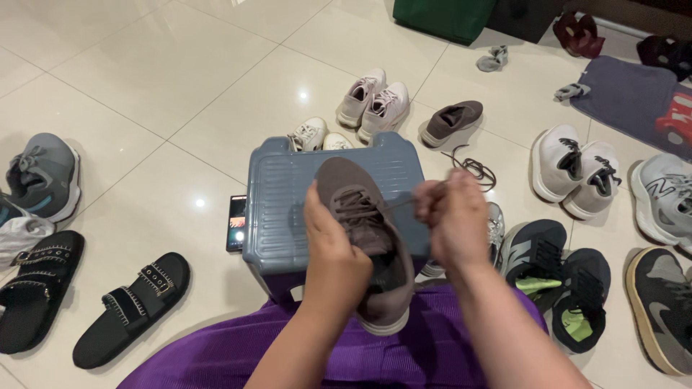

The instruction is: The person removes the laces from a brown sneaker, then threads and ties the laces back through the eyelets. The person repeats the process on the matching sneaker, finishing by tying both shoes.

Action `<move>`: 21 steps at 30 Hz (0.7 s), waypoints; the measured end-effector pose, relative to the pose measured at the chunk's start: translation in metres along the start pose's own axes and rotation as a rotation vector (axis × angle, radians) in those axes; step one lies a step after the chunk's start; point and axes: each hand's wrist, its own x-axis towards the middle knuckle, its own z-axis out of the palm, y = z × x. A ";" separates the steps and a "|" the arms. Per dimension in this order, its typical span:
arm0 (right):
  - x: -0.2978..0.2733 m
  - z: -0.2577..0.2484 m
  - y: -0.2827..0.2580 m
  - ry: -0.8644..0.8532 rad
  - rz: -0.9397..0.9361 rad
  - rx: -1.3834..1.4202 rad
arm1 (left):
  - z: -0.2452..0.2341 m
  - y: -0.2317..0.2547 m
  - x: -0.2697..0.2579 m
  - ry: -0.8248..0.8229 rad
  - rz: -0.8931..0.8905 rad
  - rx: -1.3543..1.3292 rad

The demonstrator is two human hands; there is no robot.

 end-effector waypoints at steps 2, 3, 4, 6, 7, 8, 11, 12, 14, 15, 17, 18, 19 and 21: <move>0.007 -0.015 -0.021 0.000 -0.107 0.086 | 0.001 -0.003 0.001 -0.021 -0.083 -0.008; 0.009 -0.024 -0.032 -0.045 -0.176 0.127 | 0.001 -0.003 0.000 -0.035 -0.127 -0.012; 0.007 -0.032 -0.042 0.005 -0.221 0.074 | 0.001 -0.003 0.000 -0.039 -0.146 -0.022; 0.003 -0.048 -0.062 0.083 -0.272 0.010 | 0.002 0.000 0.002 -0.050 -0.181 -0.044; 0.000 -0.056 -0.070 0.114 -0.275 -0.002 | 0.003 0.002 0.002 -0.072 -0.236 -0.038; -0.002 -0.062 -0.076 0.145 -0.279 -0.014 | 0.003 0.004 0.003 -0.095 -0.291 -0.031; -0.006 -0.080 -0.086 0.189 -0.342 -0.031 | 0.004 0.008 0.004 -0.098 -0.325 0.056; -0.005 -0.090 -0.092 0.216 -0.362 -0.013 | 0.004 0.008 0.003 -0.088 -0.315 0.096; -0.002 -0.112 -0.103 0.266 -0.401 0.028 | 0.002 0.007 0.004 -0.067 -0.330 0.118; -0.001 -0.127 -0.109 0.257 -0.424 0.041 | 0.001 0.006 0.005 -0.057 -0.337 0.129; 0.002 -0.162 -0.123 0.238 -0.471 0.069 | 0.001 0.003 0.005 -0.025 -0.282 0.028; 0.006 -0.180 -0.128 0.178 -0.465 0.134 | 0.000 0.002 0.006 -0.009 -0.254 -0.021; 0.010 -0.200 -0.134 0.127 -0.454 0.207 | 0.000 0.000 0.006 -0.012 -0.252 -0.042; 0.018 -0.236 -0.135 0.159 -0.389 0.225 | 0.001 -0.004 0.008 -0.018 -0.249 -0.085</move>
